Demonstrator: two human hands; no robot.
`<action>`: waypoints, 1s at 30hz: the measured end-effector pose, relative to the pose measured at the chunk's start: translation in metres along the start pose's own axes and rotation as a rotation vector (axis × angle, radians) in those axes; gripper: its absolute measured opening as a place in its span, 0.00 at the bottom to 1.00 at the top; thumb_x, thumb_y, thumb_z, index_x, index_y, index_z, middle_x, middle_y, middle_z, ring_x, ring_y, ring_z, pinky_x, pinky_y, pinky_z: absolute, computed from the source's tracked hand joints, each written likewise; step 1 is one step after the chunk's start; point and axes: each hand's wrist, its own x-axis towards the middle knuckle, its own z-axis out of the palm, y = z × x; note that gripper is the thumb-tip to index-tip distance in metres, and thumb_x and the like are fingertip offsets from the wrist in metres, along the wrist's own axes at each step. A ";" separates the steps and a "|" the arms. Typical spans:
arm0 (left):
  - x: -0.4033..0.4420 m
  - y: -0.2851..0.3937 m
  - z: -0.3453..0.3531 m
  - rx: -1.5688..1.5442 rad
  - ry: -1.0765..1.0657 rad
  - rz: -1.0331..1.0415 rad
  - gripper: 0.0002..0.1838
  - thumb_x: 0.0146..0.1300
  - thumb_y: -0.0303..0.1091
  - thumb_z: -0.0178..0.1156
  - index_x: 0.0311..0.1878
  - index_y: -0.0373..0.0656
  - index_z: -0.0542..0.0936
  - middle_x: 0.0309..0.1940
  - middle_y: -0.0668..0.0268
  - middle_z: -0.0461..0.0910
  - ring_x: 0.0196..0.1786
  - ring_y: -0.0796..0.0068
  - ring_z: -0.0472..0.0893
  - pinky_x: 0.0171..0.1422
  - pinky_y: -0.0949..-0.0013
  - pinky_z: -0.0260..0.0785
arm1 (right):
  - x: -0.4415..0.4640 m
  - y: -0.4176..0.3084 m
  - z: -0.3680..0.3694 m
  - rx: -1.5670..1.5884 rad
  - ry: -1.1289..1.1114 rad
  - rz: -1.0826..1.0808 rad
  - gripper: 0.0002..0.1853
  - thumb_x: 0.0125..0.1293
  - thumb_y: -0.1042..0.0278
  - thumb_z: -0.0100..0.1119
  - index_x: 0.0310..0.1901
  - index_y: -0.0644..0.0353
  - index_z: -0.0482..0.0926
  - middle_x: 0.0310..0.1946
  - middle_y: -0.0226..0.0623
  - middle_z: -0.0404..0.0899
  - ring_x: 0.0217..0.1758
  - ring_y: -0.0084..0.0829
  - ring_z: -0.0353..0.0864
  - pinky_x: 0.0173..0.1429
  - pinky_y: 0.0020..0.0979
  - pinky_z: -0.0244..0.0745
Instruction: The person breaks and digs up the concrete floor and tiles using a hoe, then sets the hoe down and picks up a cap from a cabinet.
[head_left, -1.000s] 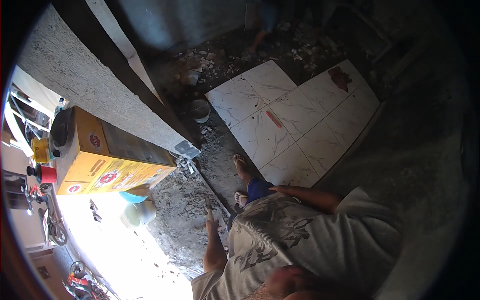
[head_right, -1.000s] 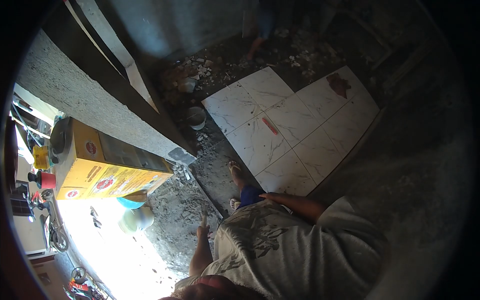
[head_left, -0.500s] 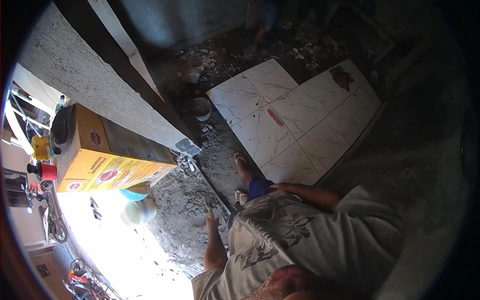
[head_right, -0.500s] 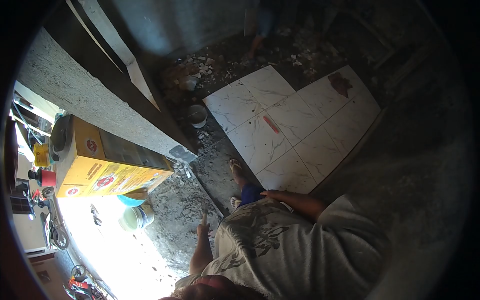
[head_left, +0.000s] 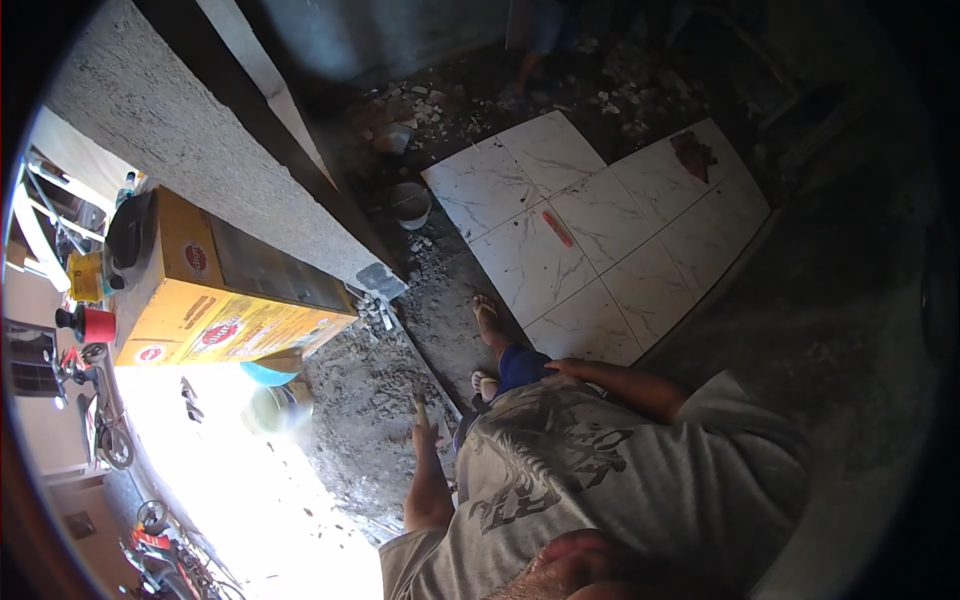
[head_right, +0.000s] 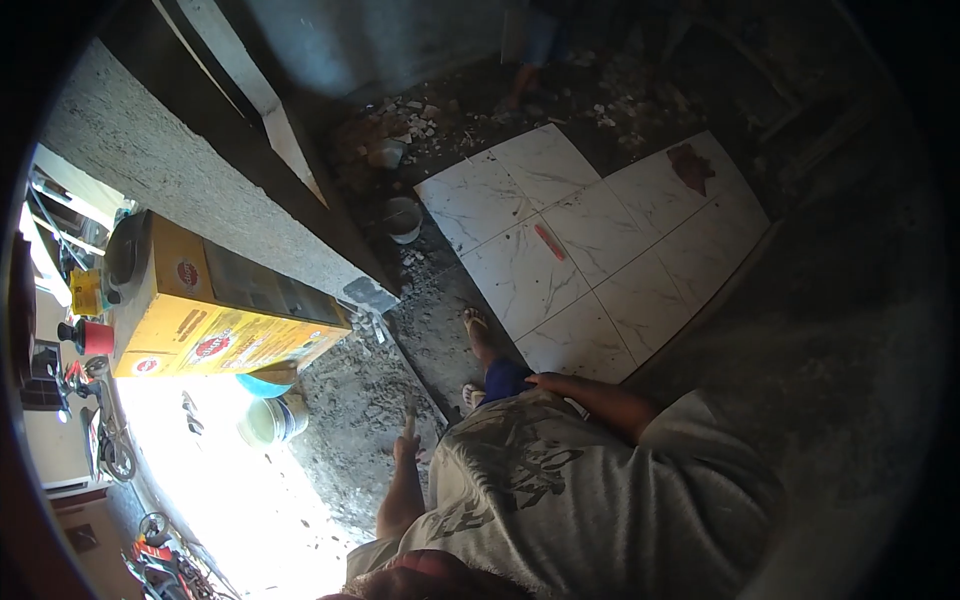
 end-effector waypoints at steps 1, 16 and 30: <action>0.004 -0.004 0.003 -0.024 0.007 0.002 0.18 0.55 0.41 0.64 0.39 0.33 0.77 0.27 0.60 0.80 0.25 0.69 0.83 0.24 0.63 0.76 | -0.005 -0.006 -0.003 -0.009 0.000 0.023 0.42 0.54 0.41 0.61 0.65 0.58 0.62 0.63 0.48 0.65 0.65 0.40 0.66 0.65 0.35 0.61; -0.020 0.002 0.003 -0.006 0.175 0.035 0.22 0.50 0.44 0.65 0.40 0.34 0.78 0.29 0.55 0.82 0.36 0.60 0.83 0.44 0.59 0.74 | -0.021 -0.022 -0.019 0.150 -0.054 0.048 0.34 0.61 0.53 0.59 0.64 0.63 0.63 0.62 0.46 0.66 0.62 0.33 0.68 0.65 0.32 0.61; -0.020 0.013 0.004 -0.113 0.114 -0.073 0.23 0.53 0.40 0.62 0.50 0.38 0.74 0.44 0.51 0.80 0.53 0.53 0.77 0.55 0.57 0.70 | -0.002 0.009 -0.018 -0.077 -0.007 -0.173 0.39 0.57 0.42 0.59 0.59 0.70 0.66 0.59 0.53 0.68 0.63 0.41 0.67 0.66 0.37 0.60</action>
